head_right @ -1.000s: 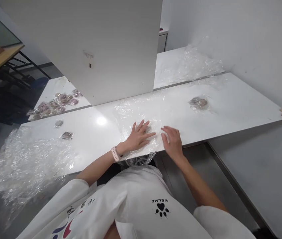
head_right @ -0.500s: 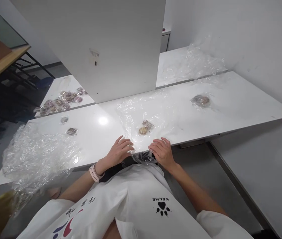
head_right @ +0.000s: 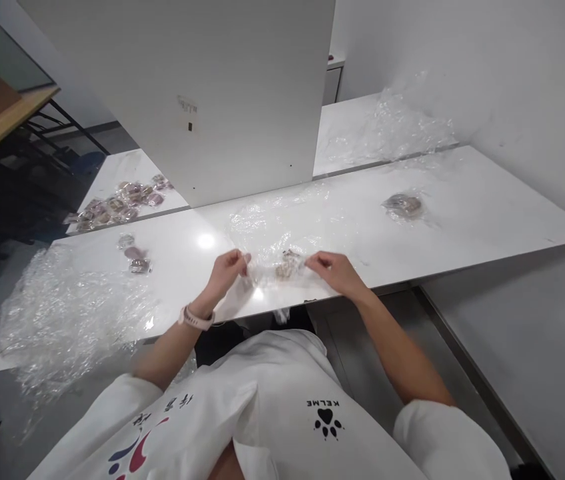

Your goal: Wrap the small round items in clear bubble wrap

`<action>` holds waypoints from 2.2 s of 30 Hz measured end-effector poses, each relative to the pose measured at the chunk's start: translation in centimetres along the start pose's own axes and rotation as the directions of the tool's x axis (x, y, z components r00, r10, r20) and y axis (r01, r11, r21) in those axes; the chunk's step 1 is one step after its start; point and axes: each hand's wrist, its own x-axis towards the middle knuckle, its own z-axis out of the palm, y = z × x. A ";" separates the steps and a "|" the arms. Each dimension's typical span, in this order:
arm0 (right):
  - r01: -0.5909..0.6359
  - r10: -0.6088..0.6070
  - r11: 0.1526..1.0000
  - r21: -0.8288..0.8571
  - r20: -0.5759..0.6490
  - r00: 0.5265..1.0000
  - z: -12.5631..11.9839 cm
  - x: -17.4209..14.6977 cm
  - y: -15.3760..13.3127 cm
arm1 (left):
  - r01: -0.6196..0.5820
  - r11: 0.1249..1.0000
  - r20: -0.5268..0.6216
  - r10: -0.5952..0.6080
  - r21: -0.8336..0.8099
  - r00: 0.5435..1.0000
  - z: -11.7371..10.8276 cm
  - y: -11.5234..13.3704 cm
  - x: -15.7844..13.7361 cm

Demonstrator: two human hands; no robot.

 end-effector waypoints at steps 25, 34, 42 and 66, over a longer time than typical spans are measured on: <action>-0.041 0.029 0.988 -0.149 -0.083 0.996 0.4 2.6 3.4 | -0.176 0.884 0.202 0.095 0.434 0.975 4.8 0.2 5.9; 0.183 -0.259 0.850 -0.493 -0.089 0.962 -1.1 1.5 2.9 | -0.627 0.525 0.406 0.482 0.575 0.777 3.8 -0.1 3.5; 0.178 -0.237 0.927 -0.330 -0.147 0.960 -0.6 0.7 4.6 | -0.366 0.806 0.260 0.270 0.465 0.927 2.4 -1.0 5.3; 0.170 -0.286 0.822 -0.544 -0.137 0.948 2.5 4.2 2.1 | -0.376 0.586 0.245 0.293 0.718 0.924 3.6 -0.8 7.5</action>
